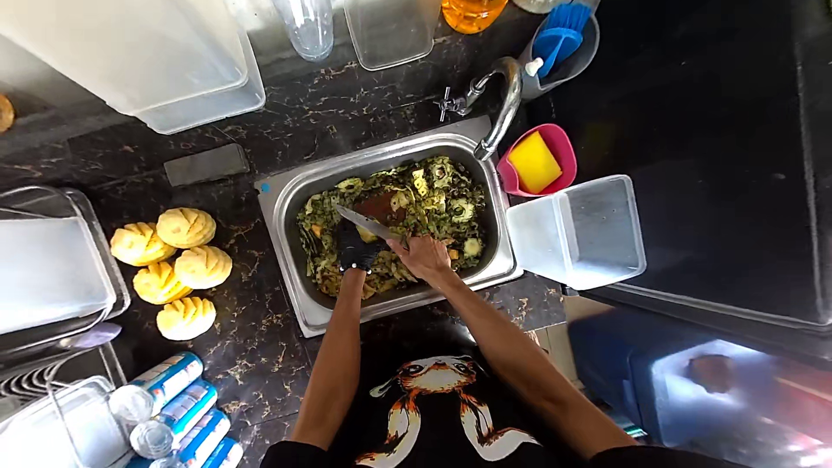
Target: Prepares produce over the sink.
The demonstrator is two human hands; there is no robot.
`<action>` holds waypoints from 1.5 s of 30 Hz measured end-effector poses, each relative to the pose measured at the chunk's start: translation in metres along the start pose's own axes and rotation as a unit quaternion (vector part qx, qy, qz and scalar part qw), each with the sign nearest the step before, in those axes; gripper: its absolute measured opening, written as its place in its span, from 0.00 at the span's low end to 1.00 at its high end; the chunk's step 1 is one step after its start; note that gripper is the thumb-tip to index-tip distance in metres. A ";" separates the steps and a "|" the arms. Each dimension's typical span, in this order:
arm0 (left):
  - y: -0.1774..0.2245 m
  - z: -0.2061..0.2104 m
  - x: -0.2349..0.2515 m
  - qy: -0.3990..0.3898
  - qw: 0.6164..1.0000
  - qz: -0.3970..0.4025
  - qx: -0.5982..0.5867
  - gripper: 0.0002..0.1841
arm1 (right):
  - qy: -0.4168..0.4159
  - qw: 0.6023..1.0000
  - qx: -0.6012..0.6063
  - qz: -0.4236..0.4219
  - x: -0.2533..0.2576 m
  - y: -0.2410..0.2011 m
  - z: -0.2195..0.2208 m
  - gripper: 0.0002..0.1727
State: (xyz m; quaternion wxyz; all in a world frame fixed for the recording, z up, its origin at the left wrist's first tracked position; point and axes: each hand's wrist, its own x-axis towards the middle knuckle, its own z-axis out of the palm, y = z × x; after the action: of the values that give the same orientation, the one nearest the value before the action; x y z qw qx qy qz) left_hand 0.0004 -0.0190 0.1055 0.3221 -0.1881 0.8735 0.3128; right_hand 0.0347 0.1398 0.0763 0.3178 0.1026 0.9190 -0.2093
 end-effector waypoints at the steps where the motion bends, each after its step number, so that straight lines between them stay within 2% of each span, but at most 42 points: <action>1: 0.021 -0.013 -0.030 -0.068 0.996 -0.058 0.015 0.34 | -0.003 1.000 -0.018 -0.004 0.000 0.001 0.000 0.48; 2: 0.035 -0.020 -0.049 -0.109 0.989 -0.100 0.020 0.25 | -0.006 0.999 -0.032 -0.007 0.001 0.003 0.000 0.47; 3: 0.041 -0.022 -0.059 -0.123 0.985 -0.123 0.014 0.22 | -0.011 0.999 -0.040 -0.007 0.000 0.005 0.001 0.47; 6: 0.038 -0.021 -0.053 -0.134 0.983 -0.125 0.017 0.22 | -0.004 0.999 -0.052 -0.010 -0.004 0.015 0.004 0.47; 7: 0.031 -0.017 -0.041 -0.123 0.986 -0.111 0.016 0.24 | 0.001 0.998 -0.054 -0.009 -0.006 0.018 0.005 0.47; 9: 0.003 0.008 -0.015 -0.012 0.999 -0.034 -0.016 0.30 | 0.005 0.998 -0.067 -0.007 -0.009 0.022 0.005 0.47; 10: -0.008 0.018 -0.011 0.016 1.000 -0.014 -0.015 0.29 | -0.006 0.997 -0.077 -0.004 -0.007 0.021 0.003 0.48; 13: 0.015 -0.007 -0.027 -0.179 0.974 -0.126 0.052 0.23 | -0.072 0.992 -0.105 0.013 0.001 0.002 -0.007 0.51; 14: 0.013 -0.004 -0.030 -0.180 0.974 -0.121 0.061 0.22 | -0.071 0.992 -0.102 0.012 0.004 -0.004 -0.007 0.50; 15: 0.001 0.009 -0.029 -0.118 0.989 -0.074 0.056 0.21 | -0.062 0.993 -0.095 0.012 0.008 -0.011 -0.007 0.50; 16: -0.018 0.030 -0.021 -0.007 1.000 -0.009 0.027 0.22 | -0.050 0.995 -0.084 0.012 0.013 -0.019 -0.008 0.49; 17: -0.023 0.034 -0.007 0.033 0.999 0.016 -0.001 0.29 | -0.042 0.996 -0.073 0.013 0.018 -0.026 -0.010 0.49; 19: -0.018 0.031 0.025 0.050 0.998 0.014 -0.043 0.54 | -0.053 0.997 -0.062 0.018 0.020 -0.029 -0.012 0.49; 20: -0.025 0.040 0.041 0.084 0.994 0.035 -0.057 0.60 | -0.060 0.996 -0.057 0.020 0.019 -0.025 -0.011 0.50; 21: -0.038 0.055 0.061 0.137 0.986 0.068 -0.067 0.63 | -0.063 0.997 -0.047 0.022 0.020 -0.021 -0.010 0.50; 22: -0.045 0.060 0.074 0.153 0.981 0.089 -0.074 0.63 | -0.063 0.997 -0.029 0.026 0.022 -0.018 -0.010 0.50; 26: -0.057 0.049 0.074 0.073 0.988 0.137 -0.021 0.64 | -0.126 0.989 0.013 0.071 0.049 -0.010 -0.014 0.52; 28: -0.068 0.042 0.084 0.050 0.985 0.164 0.036 0.69 | -0.113 0.991 0.045 0.058 0.048 -0.005 -0.018 0.53; 30: -0.075 0.040 0.079 0.033 0.986 0.148 0.074 0.73 | -0.064 0.995 0.074 0.024 0.029 0.006 -0.010 0.52; 31: -0.070 0.038 0.071 0.027 0.989 0.127 0.072 0.70 | -0.044 0.997 0.068 0.005 0.023 0.010 -0.006 0.52; 32: -0.063 0.036 0.052 0.022 0.993 0.102 0.052 0.59 | -0.038 0.998 0.044 -0.009 0.016 0.011 -0.004 0.51; 33: -0.046 0.025 0.027 -0.008 0.998 0.048 0.041 0.41 | -0.035 0.999 0.009 -0.020 0.014 0.009 -0.004 0.50; 34: -0.018 0.005 -0.002 -0.085 0.995 -0.040 0.043 0.29 | -0.031 0.999 -0.022 -0.030 0.012 0.008 -0.003 0.48; 35: 0.007 -0.011 -0.025 -0.150 0.982 -0.108 0.031 0.25 | -0.025 0.998 -0.044 -0.037 0.008 0.010 0.001 0.48; 36: 0.023 -0.020 -0.041 -0.169 0.975 -0.141 0.014 0.23 | -0.022 0.997 -0.056 -0.038 0.005 0.012 0.005 0.47; 38: 0.032 -0.023 -0.046 -0.145 0.979 -0.142 -0.005 0.22 | -0.012 0.997 -0.066 -0.032 0.002 0.013 0.005 0.47; 41: 0.005 -0.003 -0.014 -0.144 0.977 -0.155 -0.014 0.25 | 0.002 0.997 -0.077 -0.021 -0.006 0.013 0.007 0.47; 43: -0.026 0.025 -0.003 -0.113 0.986 -0.122 -0.011 0.23 | 0.017 0.996 -0.086 -0.018 -0.008 0.013 0.010 0.48; 45: -0.034 0.032 -0.002 -0.113 0.988 -0.106 0.007 0.23 | 0.010 0.994 -0.105 -0.014 -0.005 0.007 0.009 0.49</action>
State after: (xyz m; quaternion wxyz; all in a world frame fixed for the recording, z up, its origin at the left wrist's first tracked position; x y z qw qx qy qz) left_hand 0.0345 -0.0219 0.0733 0.4511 -0.2407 0.8091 0.2897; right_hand 0.0456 0.1419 0.0705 0.3151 0.0581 0.9403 -0.1148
